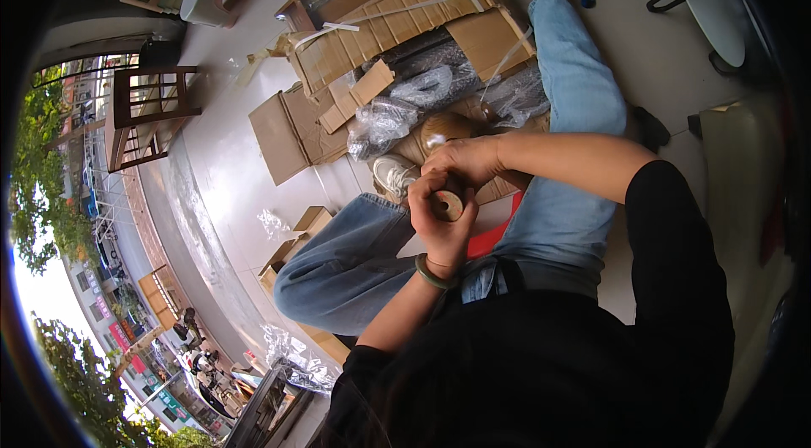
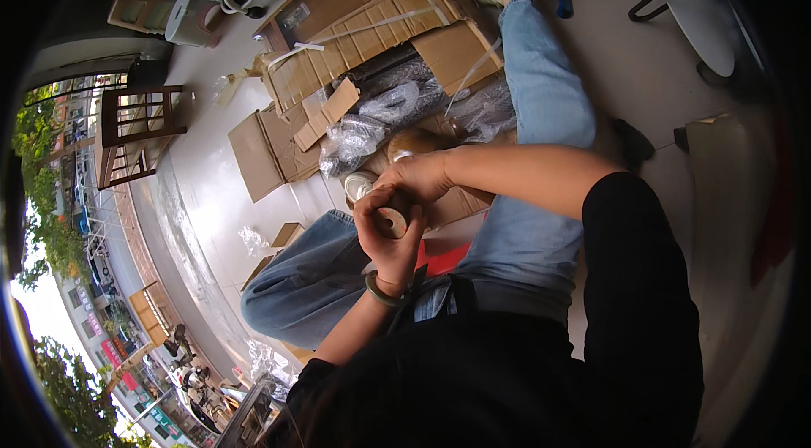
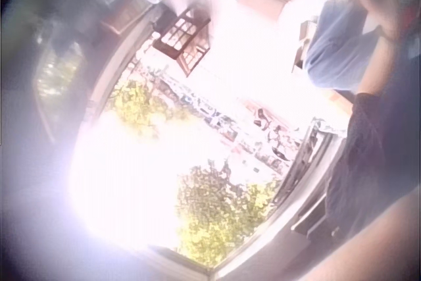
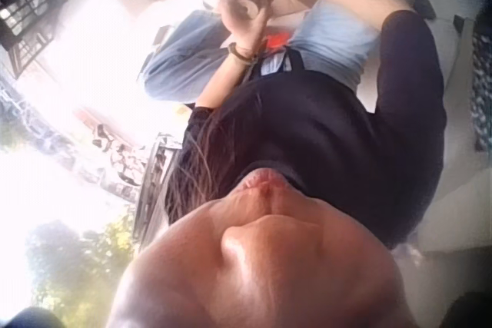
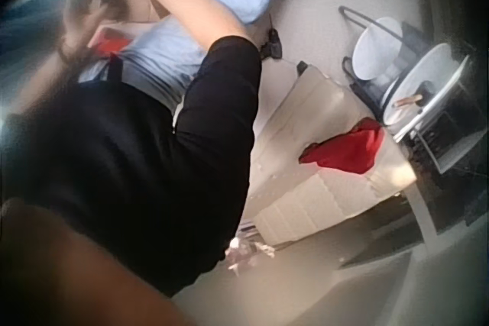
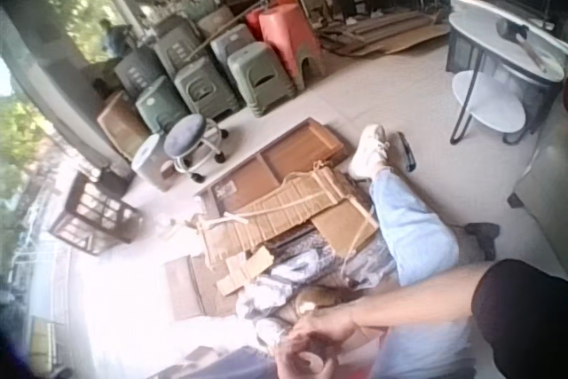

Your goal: The person sits on the floor and assembles a wooden table leg by inserting and tightening a cylindrical wooden piece into a rounded base. The person repeatedly aligns and twists the components by hand to secure the joint.

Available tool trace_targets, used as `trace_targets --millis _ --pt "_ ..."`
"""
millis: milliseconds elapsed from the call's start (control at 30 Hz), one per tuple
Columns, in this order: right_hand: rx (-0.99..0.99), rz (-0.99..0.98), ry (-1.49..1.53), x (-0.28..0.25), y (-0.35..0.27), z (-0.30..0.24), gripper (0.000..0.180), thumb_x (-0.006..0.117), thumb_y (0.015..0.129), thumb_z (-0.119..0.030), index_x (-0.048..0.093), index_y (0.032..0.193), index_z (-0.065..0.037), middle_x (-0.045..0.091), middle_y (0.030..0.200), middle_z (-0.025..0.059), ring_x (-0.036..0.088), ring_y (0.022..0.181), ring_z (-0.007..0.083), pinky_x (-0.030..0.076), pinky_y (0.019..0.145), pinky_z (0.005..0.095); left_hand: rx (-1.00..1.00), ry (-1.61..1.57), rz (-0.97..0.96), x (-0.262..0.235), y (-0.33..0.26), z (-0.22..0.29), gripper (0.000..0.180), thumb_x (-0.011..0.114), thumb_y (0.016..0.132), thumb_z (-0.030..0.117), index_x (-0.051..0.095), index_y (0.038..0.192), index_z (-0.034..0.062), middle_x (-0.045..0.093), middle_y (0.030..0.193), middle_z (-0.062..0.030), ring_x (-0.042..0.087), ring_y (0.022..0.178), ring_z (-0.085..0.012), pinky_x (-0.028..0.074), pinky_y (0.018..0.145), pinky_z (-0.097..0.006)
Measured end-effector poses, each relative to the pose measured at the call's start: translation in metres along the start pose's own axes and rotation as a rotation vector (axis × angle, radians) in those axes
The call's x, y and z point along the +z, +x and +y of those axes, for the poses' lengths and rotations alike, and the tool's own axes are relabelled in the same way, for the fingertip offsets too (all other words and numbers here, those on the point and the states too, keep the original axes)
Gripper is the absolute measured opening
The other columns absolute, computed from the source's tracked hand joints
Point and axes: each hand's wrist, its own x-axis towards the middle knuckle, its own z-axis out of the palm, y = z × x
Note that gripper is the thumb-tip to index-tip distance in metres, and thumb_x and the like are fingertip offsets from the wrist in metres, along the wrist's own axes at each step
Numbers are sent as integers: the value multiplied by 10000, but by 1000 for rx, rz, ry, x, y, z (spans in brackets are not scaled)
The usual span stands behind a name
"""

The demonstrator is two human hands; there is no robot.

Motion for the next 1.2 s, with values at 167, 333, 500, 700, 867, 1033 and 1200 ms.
trace_targets --millis 167,333,500,700,867,1033,1200 --pt "40 570 -172 46 -10 3 328 778 666 -151 594 927 -77 628 967 72 607 980 259 461 901 379 161 -60 -582 -31 52 -4 398 723 621 -40 570 979 40 590 962 -119 608 913 -301 505 831 -358" --pt "13 1239 -238 99 0 1 376 743 754 -257 601 1052 -76 608 1058 83 582 1067 274 405 1009 412 417 -153 -1077 -30 104 -17 441 777 612 3 576 1001 55 625 1003 -107 627 928 -314 515 820 -388" --pt "99 752 -271 53 -21 -5 421 780 714 -169 584 1071 -59 602 1113 82 581 1066 269 443 967 375 298 -47 -559 -10 69 -6 460 816 625 37 581 1020 48 613 982 -110 618 927 -312 506 837 -388" --pt "25 65 -147 4 -3 -17 470 765 583 -111 591 1015 -44 629 1035 119 591 1020 319 451 931 417 16 -21 162 14 -7 2 519 811 698 -16 518 1125 27 554 1115 -105 550 1083 -242 425 981 -360" --pt "2 330 -173 25 -2 -17 422 767 651 -174 604 1017 -42 642 1050 126 616 1005 311 471 909 388 234 42 -189 -18 26 -9 443 782 621 8 574 1009 50 599 994 -117 577 976 -327 450 920 -415" --pt "40 1192 -224 101 -1 -10 466 771 749 -280 596 1118 -57 590 1167 121 565 1139 288 430 1021 363 448 -203 -829 -30 84 -23 400 768 620 49 590 978 66 617 979 -104 609 960 -338 471 917 -430" --pt "181 924 -332 72 -14 -14 448 749 750 -229 567 1121 -58 569 1170 115 546 1136 284 414 1024 388 457 -39 -627 -18 74 -18 425 798 629 61 590 1000 66 589 1002 -108 591 972 -336 480 900 -404"
